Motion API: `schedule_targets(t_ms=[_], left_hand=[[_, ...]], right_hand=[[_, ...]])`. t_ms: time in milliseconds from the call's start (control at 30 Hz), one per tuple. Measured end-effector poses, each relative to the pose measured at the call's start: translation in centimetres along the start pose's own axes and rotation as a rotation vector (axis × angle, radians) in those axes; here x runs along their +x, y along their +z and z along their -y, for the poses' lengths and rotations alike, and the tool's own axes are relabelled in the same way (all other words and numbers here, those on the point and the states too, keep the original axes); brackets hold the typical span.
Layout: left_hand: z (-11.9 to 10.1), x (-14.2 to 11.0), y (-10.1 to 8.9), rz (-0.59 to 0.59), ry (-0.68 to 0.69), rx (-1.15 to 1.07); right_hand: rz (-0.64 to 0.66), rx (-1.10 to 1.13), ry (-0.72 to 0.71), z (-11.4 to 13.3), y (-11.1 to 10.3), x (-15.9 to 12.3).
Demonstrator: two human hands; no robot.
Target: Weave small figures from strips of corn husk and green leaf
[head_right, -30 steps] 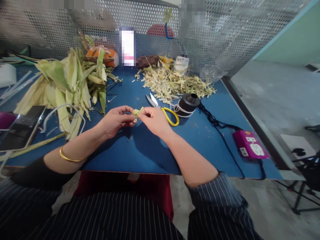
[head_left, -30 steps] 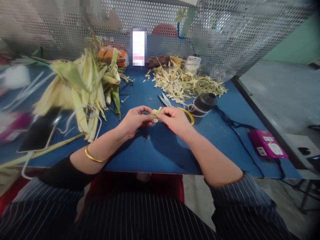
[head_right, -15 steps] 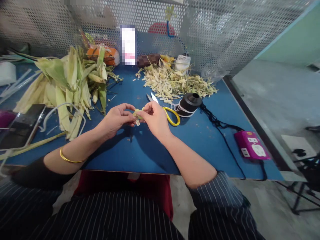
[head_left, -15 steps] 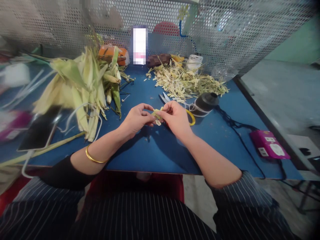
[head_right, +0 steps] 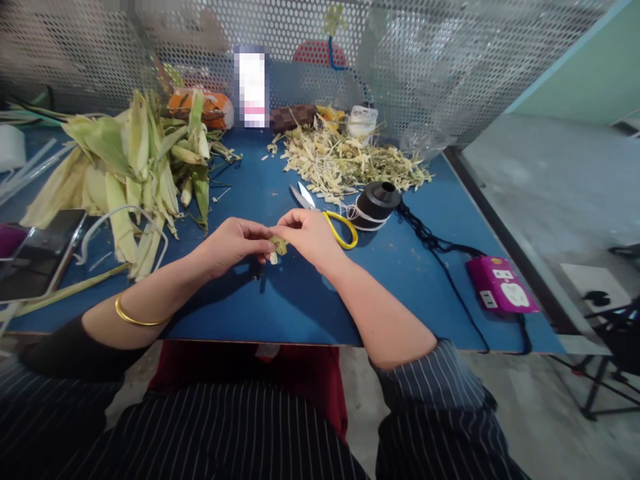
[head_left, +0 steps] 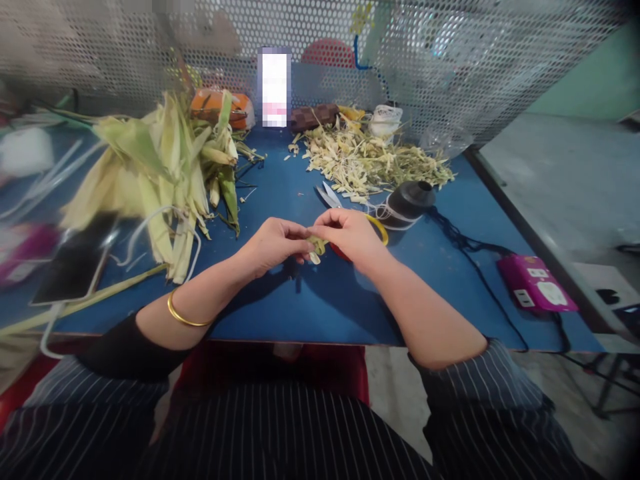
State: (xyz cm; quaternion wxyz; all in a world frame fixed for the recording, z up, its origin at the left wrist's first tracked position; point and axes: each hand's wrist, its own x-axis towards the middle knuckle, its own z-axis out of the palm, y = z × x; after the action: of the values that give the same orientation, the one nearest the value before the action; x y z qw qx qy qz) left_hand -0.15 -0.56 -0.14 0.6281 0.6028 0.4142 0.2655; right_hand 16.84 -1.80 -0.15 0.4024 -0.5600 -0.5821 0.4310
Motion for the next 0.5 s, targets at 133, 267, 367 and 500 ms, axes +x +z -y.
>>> schedule_targets(t_ms=[133, 267, 367, 500], left_hand=[[0.04, 0.0, 0.0, 0.048, 0.004, 0.057], [-0.16, -0.2, 0.06, 0.11, 0.0, 0.131], [-0.14, -0.35, 0.03, 0.154, -0.003, 0.172], [-0.27, -0.44, -0.25, 0.228, 0.034, 0.214]], right_hand=[[0.047, 0.005, 0.02, -0.1, -0.24, 0.08], [0.136, 0.081, 0.102, 0.01, -0.61, 0.11], [0.176, 0.092, 0.145, 0.16, -0.73, 0.13], [0.08, 0.099, 0.067, -0.08, -0.17, 0.19]])
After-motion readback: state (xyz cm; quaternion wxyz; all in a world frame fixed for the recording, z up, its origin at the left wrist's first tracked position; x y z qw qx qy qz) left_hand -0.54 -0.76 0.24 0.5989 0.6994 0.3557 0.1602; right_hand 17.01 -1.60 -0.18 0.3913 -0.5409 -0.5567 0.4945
